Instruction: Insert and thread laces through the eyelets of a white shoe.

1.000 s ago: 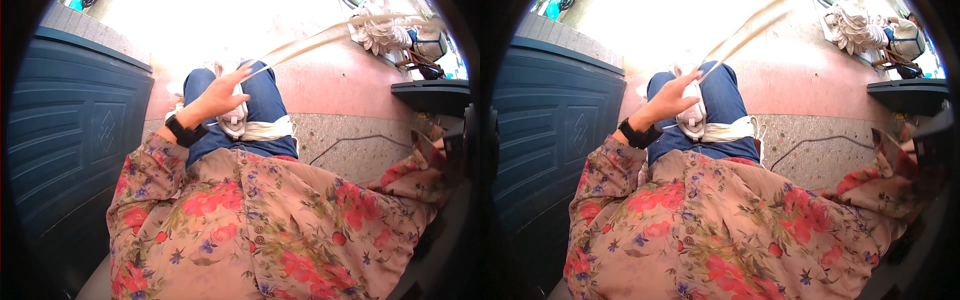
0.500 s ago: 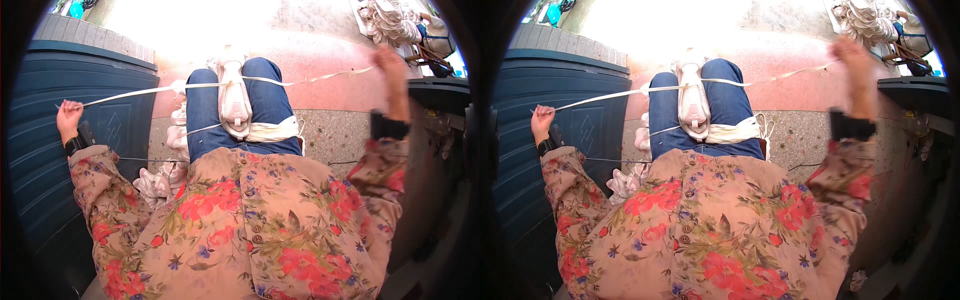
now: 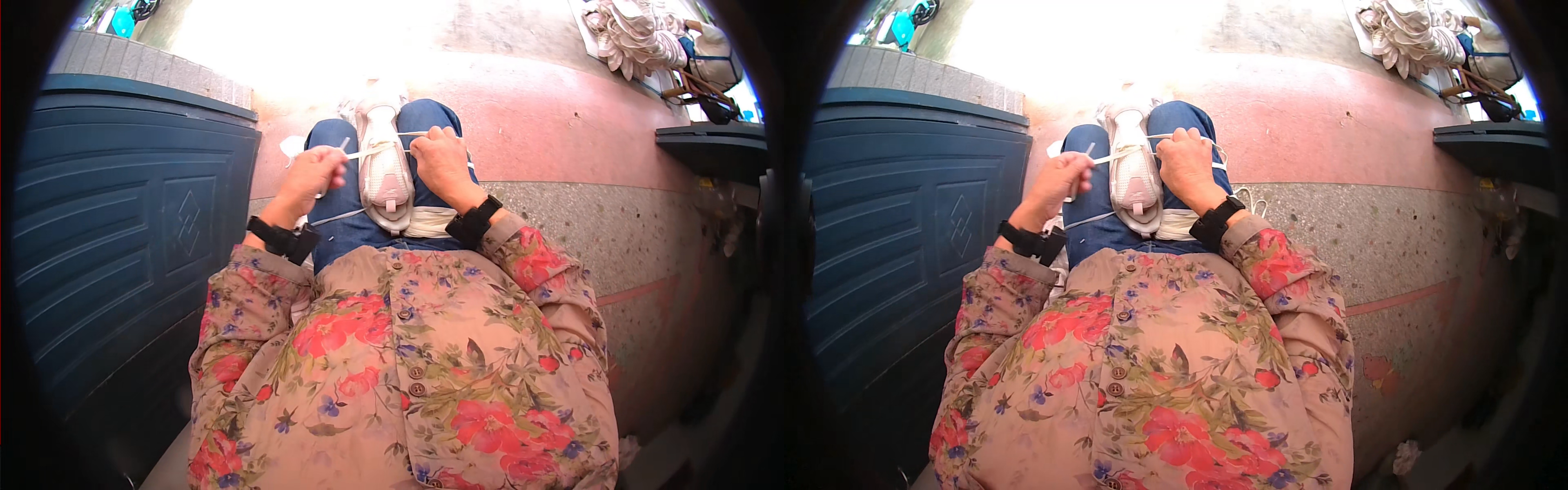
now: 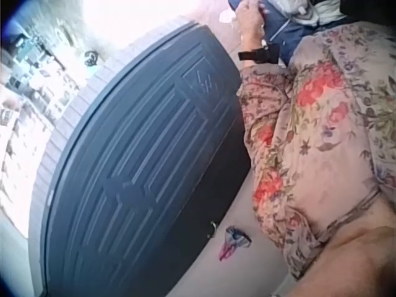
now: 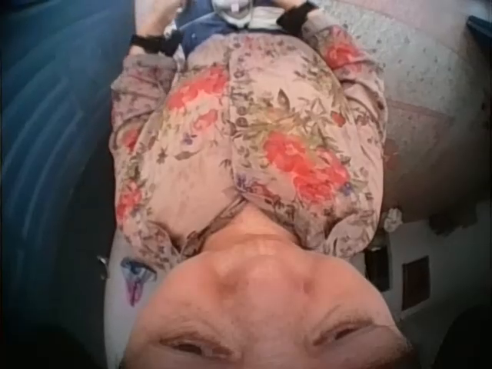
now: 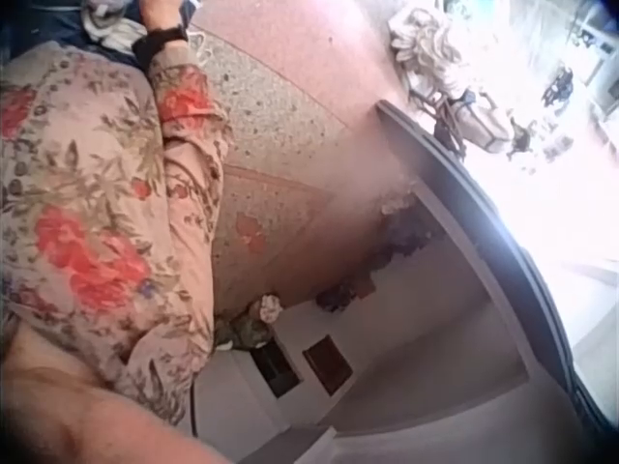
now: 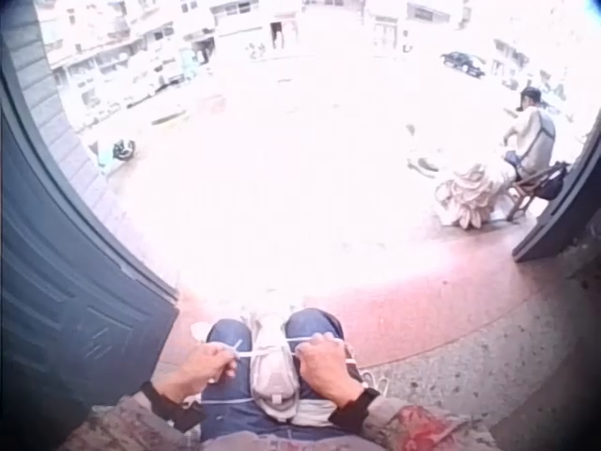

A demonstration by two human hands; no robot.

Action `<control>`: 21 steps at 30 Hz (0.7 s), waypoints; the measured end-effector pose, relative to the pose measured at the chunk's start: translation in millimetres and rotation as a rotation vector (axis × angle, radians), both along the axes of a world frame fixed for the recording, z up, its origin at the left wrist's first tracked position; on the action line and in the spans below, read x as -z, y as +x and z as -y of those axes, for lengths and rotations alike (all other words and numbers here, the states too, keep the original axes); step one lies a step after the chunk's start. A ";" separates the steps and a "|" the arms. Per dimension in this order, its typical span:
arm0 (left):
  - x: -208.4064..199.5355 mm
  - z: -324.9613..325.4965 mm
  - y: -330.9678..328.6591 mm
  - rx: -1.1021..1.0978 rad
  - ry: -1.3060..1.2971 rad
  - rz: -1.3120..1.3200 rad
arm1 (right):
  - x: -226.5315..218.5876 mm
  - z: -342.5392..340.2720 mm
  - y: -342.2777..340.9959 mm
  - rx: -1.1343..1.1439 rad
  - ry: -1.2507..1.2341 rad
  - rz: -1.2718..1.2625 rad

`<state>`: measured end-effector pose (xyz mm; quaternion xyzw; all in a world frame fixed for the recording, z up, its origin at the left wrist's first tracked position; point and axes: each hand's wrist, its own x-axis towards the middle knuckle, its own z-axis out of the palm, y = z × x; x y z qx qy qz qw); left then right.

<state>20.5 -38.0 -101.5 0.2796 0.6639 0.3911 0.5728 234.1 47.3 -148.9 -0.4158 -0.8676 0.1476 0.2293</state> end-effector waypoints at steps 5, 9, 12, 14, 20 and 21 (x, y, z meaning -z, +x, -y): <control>-2.1 -2.3 21.0 0.118 -0.052 -0.090 | -2.2 -1.2 -6.9 0.013 0.006 0.081; 17.3 6.9 21.6 0.126 0.042 -0.351 | -8.3 -5.5 -13.5 -0.141 0.007 0.105; 24.2 3.8 21.5 0.185 0.243 -0.809 | -10.6 -10.7 -18.7 -0.237 0.114 0.214; 24.5 -1.3 24.1 0.194 0.213 -0.841 | -11.5 -11.6 -16.0 -0.246 0.102 0.205; 22.1 -13.5 26.1 0.304 0.379 -1.053 | -10.2 -10.7 -14.0 -0.044 -0.012 0.113; 20.7 -12.1 26.8 0.307 0.390 -1.071 | -11.2 -10.3 -14.1 -0.039 -0.011 0.135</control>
